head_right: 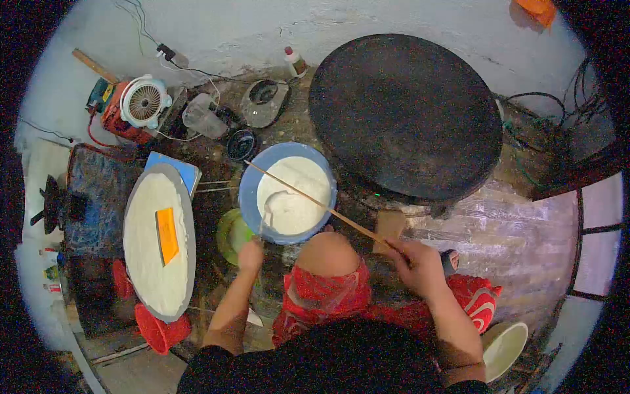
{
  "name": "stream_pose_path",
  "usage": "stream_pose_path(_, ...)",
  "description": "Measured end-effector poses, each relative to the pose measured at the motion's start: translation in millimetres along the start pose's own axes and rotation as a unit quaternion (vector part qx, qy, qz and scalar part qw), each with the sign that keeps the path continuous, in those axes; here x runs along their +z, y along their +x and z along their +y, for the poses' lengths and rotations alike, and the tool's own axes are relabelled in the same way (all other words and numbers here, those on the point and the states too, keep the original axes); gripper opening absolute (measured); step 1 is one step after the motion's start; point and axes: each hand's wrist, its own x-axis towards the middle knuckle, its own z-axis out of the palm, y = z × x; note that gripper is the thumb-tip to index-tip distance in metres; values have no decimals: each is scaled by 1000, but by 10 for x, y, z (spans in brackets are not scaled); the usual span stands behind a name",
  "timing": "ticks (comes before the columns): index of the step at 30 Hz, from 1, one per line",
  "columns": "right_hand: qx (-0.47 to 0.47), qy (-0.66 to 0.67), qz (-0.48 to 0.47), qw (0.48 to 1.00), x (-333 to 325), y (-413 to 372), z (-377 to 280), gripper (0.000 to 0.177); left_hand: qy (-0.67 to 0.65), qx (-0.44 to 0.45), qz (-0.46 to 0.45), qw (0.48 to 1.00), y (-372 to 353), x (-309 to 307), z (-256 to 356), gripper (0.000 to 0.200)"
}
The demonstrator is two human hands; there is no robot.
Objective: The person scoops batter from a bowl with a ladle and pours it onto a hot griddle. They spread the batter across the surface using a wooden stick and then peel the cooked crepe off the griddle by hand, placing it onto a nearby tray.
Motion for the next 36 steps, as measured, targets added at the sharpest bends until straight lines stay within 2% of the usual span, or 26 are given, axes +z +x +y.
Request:
stream_pose_path(1, -15, 0, 17, 1000, 24, 2, 42, 21, 3, -1, -20, 1000, 87, 186, -6, 22)
stream_pose_path(3, -32, -4, 36, 999, 11, 21, 47, 21, -102, 8, 17, 995, 110, 476, 233, 21)
stream_pose_path(4, -7, -12, 10, 1000, -7, 45, 29, 23, -77, 141, 16, 987, 223, 613, 243, 22)
stream_pose_path(5, 19, -18, -18, 999, -23, 48, 16, 26, -78, 142, 16, 987, 332, 721, 205, 22)
stream_pose_path(6, 18, -20, -17, 999, -18, 48, 22, 26, -354, -32, -171, 919, 434, 747, 191, 22)
stream_pose_path(7, 24, 2, -12, 1000, 3, 60, 42, 26, -578, -200, -335, 717, 516, 723, 218, 22)
stream_pose_path(8, 29, 25, -8, 999, 20, 71, 52, 26, -620, -194, -315, 692, 185, 259, 481, 20)
stream_pose_path(9, 26, 24, -6, 999, 23, 81, 49, 26, -621, -191, -314, 692, 136, 188, 463, 20)
stream_pose_path(11, 90, 77, -17, 993, 27, 88, 45, 27, -727, -177, -382, 542, 55, 92, 329, 22)
stream_pose_path(12, 88, 77, -16, 993, 37, 95, 47, 27, -761, -206, -409, 459, -7, -11, 300, 23)
stream_pose_path(14, 41, 73, 44, 996, 57, 101, 47, 28, -765, -171, -399, 475, -138, -156, 231, 25)
stream_pose_path(16, 50, 74, 41, 995, 37, 99, 18, 27, -763, -110, -375, 515, -296, -317, 151, 29)
stream_pose_path(19, 61, 67, 32, 995, 28, 73, 69, 26, -775, -72, -330, 533, -539, -586, 73, 30)
stream_pose_path(21, 59, 61, 25, 996, 24, 54, 78, 27, -784, -64, -322, 527, -670, -785, 37, 31)
stream_pose_path(24, 52, 76, 13, 996, 46, 40, 111, 28, -775, -9, -251, 580, -864, -1137, 62, 29)
stream_pose_path(25, 29, 105, 24, 994, 116, 30, 226, 28, -775, -7, -248, 581, -914, -1222, 83, 29)
stream_pose_path(27, 1, 135, 39, 990, 132, 41, 227, 28, -762, 0, -192, 618, -985, -1357, 136, 28)
stream_pose_path(28, 68, 203, 5, 977, 78, 39, 122, 21, -762, 18, -189, 619, -1002, -1410, 153, 28)
stream_pose_path(29, 134, 270, -28, 953, 18, 34, 41, 15, -763, 23, -187, 619, -1013, -1462, 191, 28)
stream_pose_path(32, 116, 247, -11, 962, -144, 6, -36, 15, -755, 28, -137, 641, -1049, -1665, 442, 28)
stream_pose_path(35, 61, 184, 5, 981, -346, -26, 96, 16, -768, 36, -137, 625, -968, -1817, 765, 27)
stream_pose_path(36, 82, 247, 23, 965, -449, -21, -70, 15, -752, 44, -128, 645, -931, -1881, 892, 24)
